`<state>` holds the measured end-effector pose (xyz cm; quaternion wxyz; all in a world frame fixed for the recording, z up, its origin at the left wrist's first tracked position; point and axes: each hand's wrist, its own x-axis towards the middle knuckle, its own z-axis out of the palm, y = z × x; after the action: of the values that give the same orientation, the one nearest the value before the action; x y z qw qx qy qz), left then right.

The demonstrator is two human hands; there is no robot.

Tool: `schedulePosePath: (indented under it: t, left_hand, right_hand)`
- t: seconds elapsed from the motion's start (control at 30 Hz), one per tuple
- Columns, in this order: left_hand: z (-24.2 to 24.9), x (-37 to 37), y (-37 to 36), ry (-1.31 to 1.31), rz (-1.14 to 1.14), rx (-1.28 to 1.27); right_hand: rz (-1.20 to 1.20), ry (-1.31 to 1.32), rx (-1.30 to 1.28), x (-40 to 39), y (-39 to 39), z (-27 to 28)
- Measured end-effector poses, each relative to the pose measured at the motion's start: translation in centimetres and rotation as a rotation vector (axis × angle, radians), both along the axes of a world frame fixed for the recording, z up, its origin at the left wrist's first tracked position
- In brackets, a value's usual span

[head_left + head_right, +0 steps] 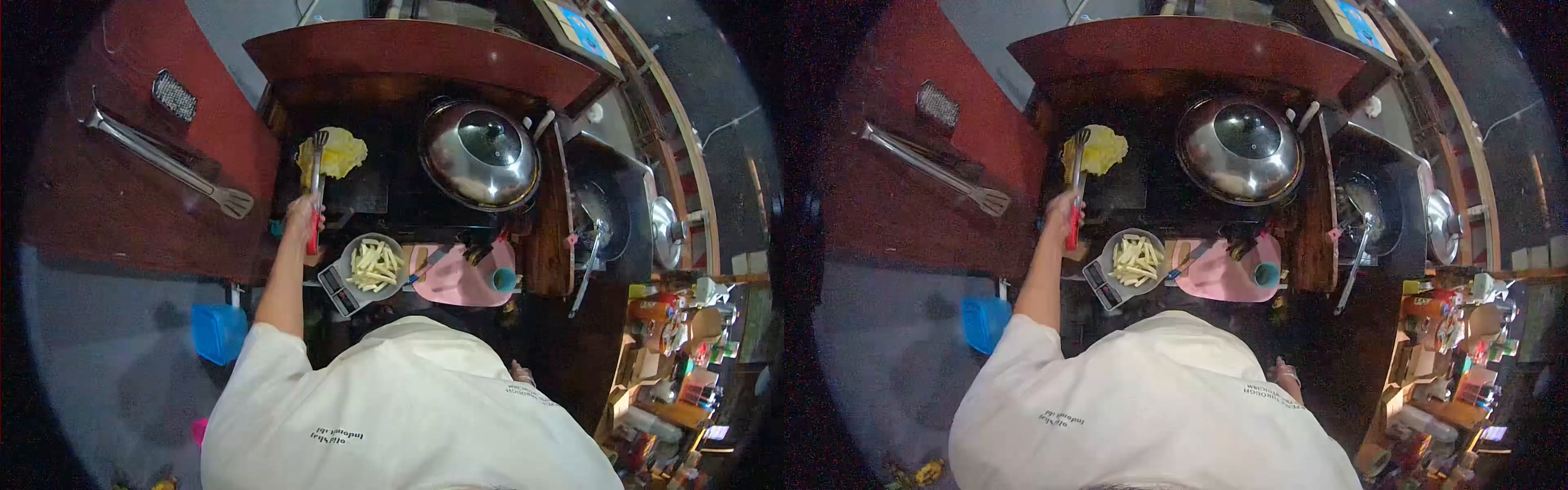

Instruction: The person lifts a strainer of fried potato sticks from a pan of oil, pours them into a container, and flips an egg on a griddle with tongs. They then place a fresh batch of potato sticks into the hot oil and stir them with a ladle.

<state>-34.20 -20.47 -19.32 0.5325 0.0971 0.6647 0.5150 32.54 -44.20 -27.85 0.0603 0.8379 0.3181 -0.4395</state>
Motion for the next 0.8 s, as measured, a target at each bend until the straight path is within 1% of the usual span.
schedulePosePath:
  t: [0.03, 0.07, 0.1, 0.17, 0.2, 0.23, 0.3, 0.43, 0.53, 0.67, 0.77, 0.8]
  left_hand:
    - [-0.1, -0.5, 0.9, 0.026, -0.033, 0.071]
    - [-0.2, -0.9, 1.5, 0.038, -0.027, 0.050]
    - [-0.1, -1.2, 1.5, 0.035, -0.033, 0.053]
    - [0.3, -1.9, 1.5, 0.032, -0.015, -0.059]
    - [1.2, -1.5, 1.5, 0.059, 0.006, -0.060]
    - [1.0, -1.5, 1.6, 0.062, -0.001, -0.063]
    - [0.5, -1.6, 2.5, 0.120, -0.021, 0.046]
    - [0.3, -1.6, 3.4, 0.184, -0.024, 0.019]
    - [0.3, -1.4, 2.0, 0.220, -0.011, -0.075]
    - [1.8, -0.2, 0.0, 0.169, 0.011, -0.076]
    - [1.3, 0.1, -1.2, 0.129, -0.001, -0.025]
    - [1.2, 0.4, -1.7, 0.159, -0.007, -0.018]
  right_hand:
    - [0.024, -0.013, -0.013, -0.3, -0.5, 0.0]
    - [0.213, -0.078, -0.068, -0.5, -1.0, -0.6]
    - [0.264, -0.096, -0.083, -0.9, -1.3, -0.7]
    - [0.242, -0.098, -0.106, -1.7, -2.3, -0.6]
    - [0.224, -0.098, -0.110, -2.1, -2.8, -0.6]
    - [0.210, -0.099, -0.114, -2.4, -3.3, -0.7]
    - [0.187, -0.098, -0.120, -3.0, -4.0, -0.8]
    - [0.161, -0.091, -0.114, -3.5, -5.0, -0.8]
    - [0.141, -0.087, -0.105, -3.5, -5.5, -0.8]
    - [0.129, -0.094, -0.096, -3.0, -6.2, -0.6]
    - [0.121, -0.099, -0.086, -2.1, -6.7, -0.3]
    - [0.121, -0.108, -0.083, -1.7, -7.0, -0.2]
